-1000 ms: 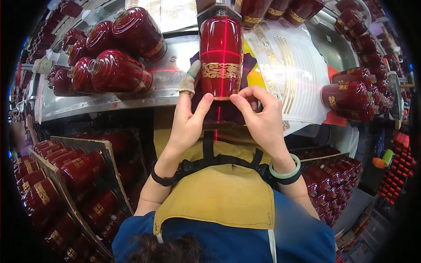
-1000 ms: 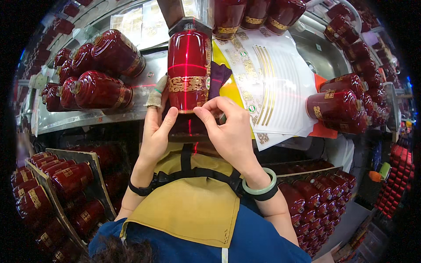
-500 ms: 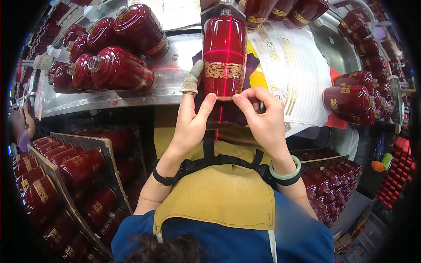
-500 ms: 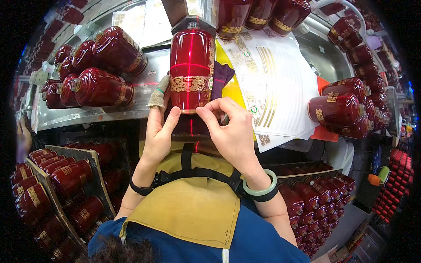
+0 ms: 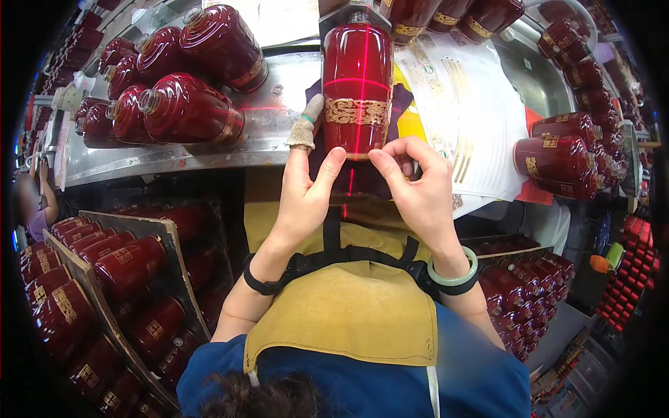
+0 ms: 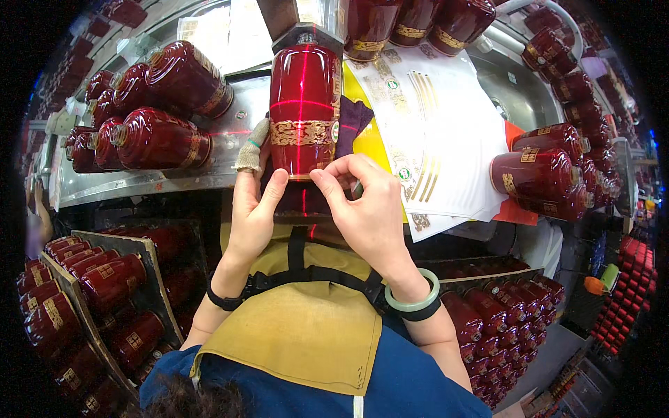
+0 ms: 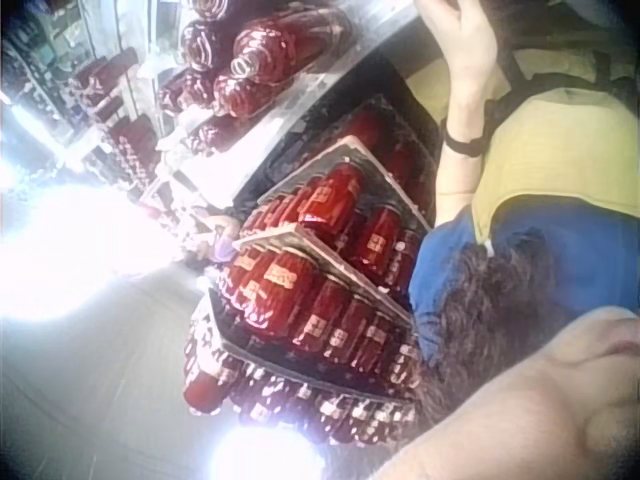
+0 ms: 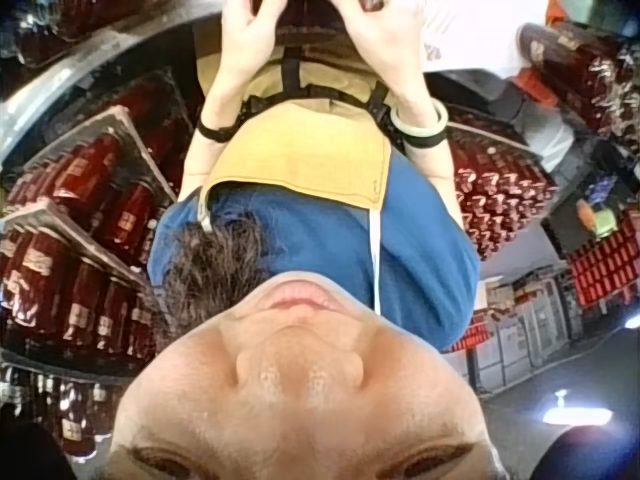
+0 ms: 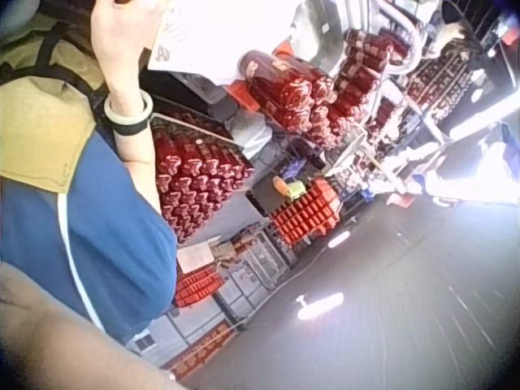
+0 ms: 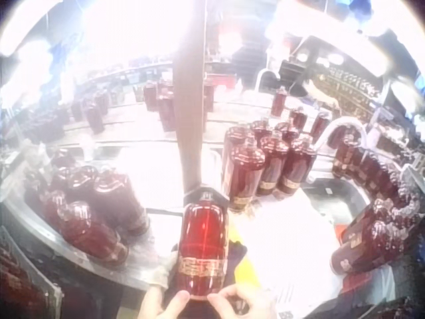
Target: Applying decorative gold labels to red ceramic liquor bottles by hand.
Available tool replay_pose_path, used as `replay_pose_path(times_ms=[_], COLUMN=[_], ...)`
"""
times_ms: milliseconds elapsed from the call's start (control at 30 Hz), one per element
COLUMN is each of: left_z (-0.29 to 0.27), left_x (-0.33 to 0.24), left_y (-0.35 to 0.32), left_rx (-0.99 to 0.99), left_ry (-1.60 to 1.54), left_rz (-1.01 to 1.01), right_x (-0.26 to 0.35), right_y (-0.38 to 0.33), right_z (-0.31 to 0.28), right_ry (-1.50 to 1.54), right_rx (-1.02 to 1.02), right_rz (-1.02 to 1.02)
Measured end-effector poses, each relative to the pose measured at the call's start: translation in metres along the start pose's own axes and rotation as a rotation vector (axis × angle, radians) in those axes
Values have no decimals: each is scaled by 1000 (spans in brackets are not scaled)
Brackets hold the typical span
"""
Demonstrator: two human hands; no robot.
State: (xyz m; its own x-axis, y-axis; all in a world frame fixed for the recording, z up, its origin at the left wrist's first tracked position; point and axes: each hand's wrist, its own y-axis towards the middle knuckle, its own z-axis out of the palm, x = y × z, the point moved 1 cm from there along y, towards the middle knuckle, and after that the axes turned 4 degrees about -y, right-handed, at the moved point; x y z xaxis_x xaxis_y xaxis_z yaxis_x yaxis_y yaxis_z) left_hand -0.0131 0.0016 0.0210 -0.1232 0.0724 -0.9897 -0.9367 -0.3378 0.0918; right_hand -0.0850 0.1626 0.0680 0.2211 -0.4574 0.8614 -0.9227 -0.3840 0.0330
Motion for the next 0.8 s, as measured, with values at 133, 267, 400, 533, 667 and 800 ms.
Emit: replay_pose_path(times_ms=[133,267,400,533,667,800], left_z=[1,0,1,1,-9,-1], left_x=[0,0,2,2,8,8], left_y=[1,1,0,1,-10,-17], left_rx=[8,10,3,-50,-136,-150], left_ry=[-19,-103,1,-69,182,694], left_rz=[7,-15,17,30,202,641], right_x=[-2,0,-2,-4,-2,-5], right_y=[0,0,0,0,-1,-1], right_z=[1,0,3,3,2,4], right_ry=[-4,-10,14,29,55,30], right_rx=[-6,14,-2,-10,-14,-18], right_rz=[-32,14,-5,-15,5,-30])
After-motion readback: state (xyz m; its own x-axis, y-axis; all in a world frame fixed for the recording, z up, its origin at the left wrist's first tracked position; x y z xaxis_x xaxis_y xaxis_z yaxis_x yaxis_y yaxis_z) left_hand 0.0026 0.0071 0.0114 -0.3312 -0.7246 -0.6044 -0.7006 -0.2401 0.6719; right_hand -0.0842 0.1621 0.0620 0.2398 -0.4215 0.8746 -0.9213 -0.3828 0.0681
